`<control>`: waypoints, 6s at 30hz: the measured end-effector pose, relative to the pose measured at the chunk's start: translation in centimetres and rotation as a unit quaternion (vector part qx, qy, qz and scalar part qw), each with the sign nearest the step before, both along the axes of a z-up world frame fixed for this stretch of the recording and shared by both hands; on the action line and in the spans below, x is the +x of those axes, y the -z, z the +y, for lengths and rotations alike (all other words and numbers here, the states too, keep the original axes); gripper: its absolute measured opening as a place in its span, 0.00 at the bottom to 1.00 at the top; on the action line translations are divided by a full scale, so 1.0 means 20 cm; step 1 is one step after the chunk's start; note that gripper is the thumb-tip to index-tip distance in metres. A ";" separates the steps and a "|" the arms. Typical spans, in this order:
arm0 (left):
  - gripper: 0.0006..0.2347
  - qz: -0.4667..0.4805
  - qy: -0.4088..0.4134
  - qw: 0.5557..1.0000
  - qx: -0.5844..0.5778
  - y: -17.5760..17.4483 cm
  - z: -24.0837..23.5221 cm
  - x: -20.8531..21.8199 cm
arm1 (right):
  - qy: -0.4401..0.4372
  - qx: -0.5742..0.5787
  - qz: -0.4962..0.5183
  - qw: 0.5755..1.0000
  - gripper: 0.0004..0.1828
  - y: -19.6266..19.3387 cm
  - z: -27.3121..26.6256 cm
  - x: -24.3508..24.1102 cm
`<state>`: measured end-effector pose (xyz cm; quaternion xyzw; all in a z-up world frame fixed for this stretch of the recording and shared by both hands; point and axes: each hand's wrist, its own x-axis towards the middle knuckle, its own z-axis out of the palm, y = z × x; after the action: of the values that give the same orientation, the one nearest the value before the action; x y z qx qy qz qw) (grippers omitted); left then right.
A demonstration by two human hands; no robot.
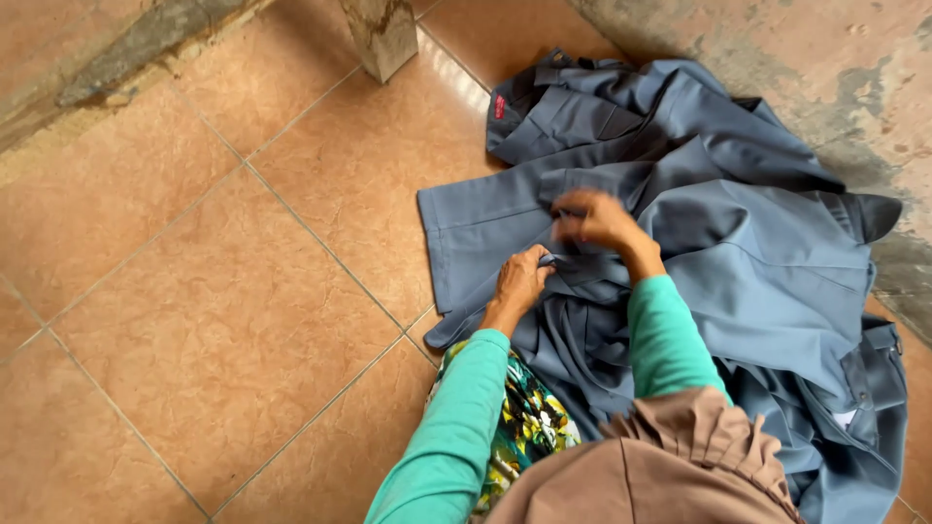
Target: The person sits on a tiled floor and folds several pairs of grey trousers by hand. They smooth the fabric, fold the legs together, and then fold the trousers into neat rectangles, stacking them on the floor.
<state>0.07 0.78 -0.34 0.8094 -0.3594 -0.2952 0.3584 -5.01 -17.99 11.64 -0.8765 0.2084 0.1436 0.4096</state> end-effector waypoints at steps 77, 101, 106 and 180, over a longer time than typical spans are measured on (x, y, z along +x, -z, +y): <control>0.07 -0.498 -0.335 0.737 0.311 0.03 3.25 0.15 | -0.311 -0.347 -0.303 0.831 0.06 1.02 2.43 0.52; 0.33 0.445 -0.692 0.510 -0.251 0.00 2.90 0.10 | -0.392 -0.399 -0.262 0.787 0.01 0.61 2.53 0.11; 0.32 0.390 -0.758 0.469 -0.231 0.17 3.37 0.26 | -0.411 -0.395 -0.240 0.786 0.08 0.39 2.55 0.11; 0.42 0.548 -0.590 0.469 -0.364 -0.50 2.71 -0.20 | -0.320 -0.237 -0.017 0.917 0.41 0.22 2.58 -0.25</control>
<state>-3.91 55.06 9.57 0.2992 0.3977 -0.2396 0.8336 -9.95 33.65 7.18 -0.9701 -0.0618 0.1987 0.1253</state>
